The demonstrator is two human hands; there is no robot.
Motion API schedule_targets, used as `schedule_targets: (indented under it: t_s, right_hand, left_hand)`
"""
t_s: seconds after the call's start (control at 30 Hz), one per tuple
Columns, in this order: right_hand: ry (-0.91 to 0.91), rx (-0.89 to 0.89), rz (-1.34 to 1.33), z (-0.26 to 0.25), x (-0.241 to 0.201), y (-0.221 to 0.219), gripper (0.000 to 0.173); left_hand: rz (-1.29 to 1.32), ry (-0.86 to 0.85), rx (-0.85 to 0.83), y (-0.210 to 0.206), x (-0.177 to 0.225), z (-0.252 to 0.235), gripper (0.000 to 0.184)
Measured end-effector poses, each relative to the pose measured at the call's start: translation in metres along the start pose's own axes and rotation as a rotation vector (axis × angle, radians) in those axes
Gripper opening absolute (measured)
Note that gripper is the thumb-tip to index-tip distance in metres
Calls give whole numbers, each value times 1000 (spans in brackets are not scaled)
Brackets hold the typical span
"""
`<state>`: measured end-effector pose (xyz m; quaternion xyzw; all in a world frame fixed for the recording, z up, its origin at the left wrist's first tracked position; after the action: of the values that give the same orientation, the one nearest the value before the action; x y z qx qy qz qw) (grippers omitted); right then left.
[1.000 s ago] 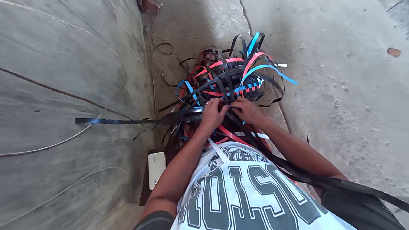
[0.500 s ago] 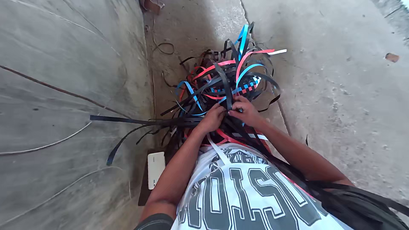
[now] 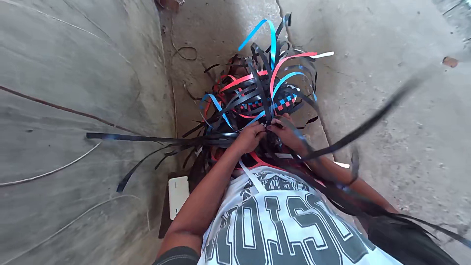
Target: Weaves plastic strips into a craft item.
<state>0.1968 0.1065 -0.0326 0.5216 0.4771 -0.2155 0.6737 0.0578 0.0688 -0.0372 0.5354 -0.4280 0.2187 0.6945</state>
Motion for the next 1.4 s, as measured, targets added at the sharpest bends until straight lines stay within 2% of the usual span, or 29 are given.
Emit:
schedule_targets:
  t_s: [0.03,0.07,0.17,0.2,0.23,0.27,0.33,0.37,0.47,0.53,0.63,0.7,0.87,0.97,1.0,1.13,1.27,1.4]
  right_hand:
    - [-71,11,-107,-2,-1,0,12]
    - [-65,51,-185,-5,1,1,14]
    - [-80,142,-454,-3,-1,13,47]
    - [-122,149,-475,4,-1,14,52]
    - [-147,125,-467,13,1,13,49]
    - [-108,124,-446,21,4,11,37]
    - [97,130,-395,36,14,8,14]
    - [183,127,-362,42,17,8,10]
    - [342,90,-128,52,16,13,19]
    - [407,55,58,52,16,13,27]
    - [483,36,146,41,21,13,23]
    - [452,36,137,29,13,18,21]
    - [344,80,128,3,0,16,13]
    - [113,95,116,-2,4,16,23]
    - [43,76,109,-4,1,18,27]
    - [-45,20,123,-11,-2,19,31]
    - [-47,-3,131,-13,-7,17,35]
    - [-52,-1,62,-15,-4,20,40]
  left_hand:
    - [-66,-5,-12,-1,5,-1,14]
    - [-108,7,-25,-3,8,-2,15]
    - [-52,78,-44,-1,3,-3,18]
    - [14,123,-36,1,-2,-3,19]
    - [94,198,-35,2,-8,-4,21]
    - [167,292,-41,0,-14,-4,25]
    - [261,422,-46,-7,-20,-6,32]
    - [257,444,-50,-9,-22,-8,34]
    - [180,414,-31,-11,-23,-11,33]
    - [148,456,-33,-12,-28,-12,35]
    - [132,495,-76,-14,-27,-12,36]
    - [109,469,-152,-14,-18,-12,35]
    - [-100,248,-260,-9,20,-20,22]
    - [-202,286,-284,-9,29,-25,23]
    - [-190,313,-261,-9,32,-25,25]
    - [-78,426,-123,-11,18,-23,33]
    - [-47,373,-24,-11,10,-21,34]
    - [-170,285,1,-13,20,-21,27]
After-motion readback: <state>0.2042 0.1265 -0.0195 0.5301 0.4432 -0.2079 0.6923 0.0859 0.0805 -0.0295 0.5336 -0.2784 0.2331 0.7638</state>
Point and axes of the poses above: each hand's wrist, its own z-axis away from the middle knuckle, its own y-axis out of the back of the hand, x = y × z, the point moved 7 cm from there along -z, towards the middle knuckle, and after that the axes turned 3 degrees about -z, right-handed, at the moved point
